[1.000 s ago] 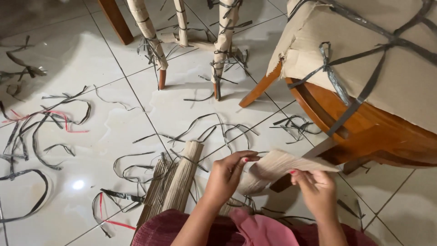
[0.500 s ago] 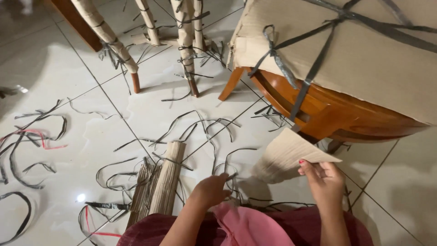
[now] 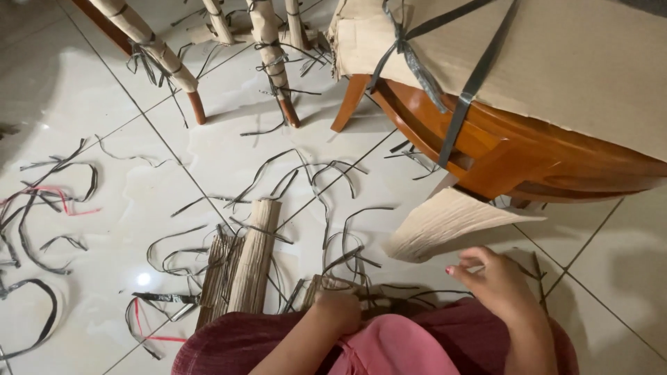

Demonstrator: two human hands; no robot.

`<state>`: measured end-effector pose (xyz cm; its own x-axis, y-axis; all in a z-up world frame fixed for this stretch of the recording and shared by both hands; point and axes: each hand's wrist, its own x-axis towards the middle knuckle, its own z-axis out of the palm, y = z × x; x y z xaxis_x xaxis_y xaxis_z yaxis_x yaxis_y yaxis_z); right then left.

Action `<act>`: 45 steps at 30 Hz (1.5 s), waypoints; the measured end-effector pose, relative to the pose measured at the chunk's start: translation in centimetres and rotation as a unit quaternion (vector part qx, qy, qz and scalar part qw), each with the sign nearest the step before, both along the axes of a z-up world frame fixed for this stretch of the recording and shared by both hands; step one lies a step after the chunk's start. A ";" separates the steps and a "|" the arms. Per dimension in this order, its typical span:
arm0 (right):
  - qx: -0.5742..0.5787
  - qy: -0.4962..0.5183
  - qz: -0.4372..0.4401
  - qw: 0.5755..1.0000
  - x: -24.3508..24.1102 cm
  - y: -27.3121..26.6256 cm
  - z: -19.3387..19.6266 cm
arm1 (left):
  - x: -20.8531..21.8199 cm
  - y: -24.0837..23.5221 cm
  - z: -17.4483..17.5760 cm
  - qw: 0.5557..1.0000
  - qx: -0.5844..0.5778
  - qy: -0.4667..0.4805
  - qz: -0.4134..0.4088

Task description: Wrapping wooden chair legs with protective cardboard and securing them with plastic straps.

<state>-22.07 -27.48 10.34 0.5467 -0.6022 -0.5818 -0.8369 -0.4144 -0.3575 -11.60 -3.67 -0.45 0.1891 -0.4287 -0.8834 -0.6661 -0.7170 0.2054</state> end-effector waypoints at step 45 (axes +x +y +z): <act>0.316 -0.252 0.030 0.914 3.4 6.5 -5.9 | 4.7 0.7 7.8 0.735 -0.508 0.099 0.438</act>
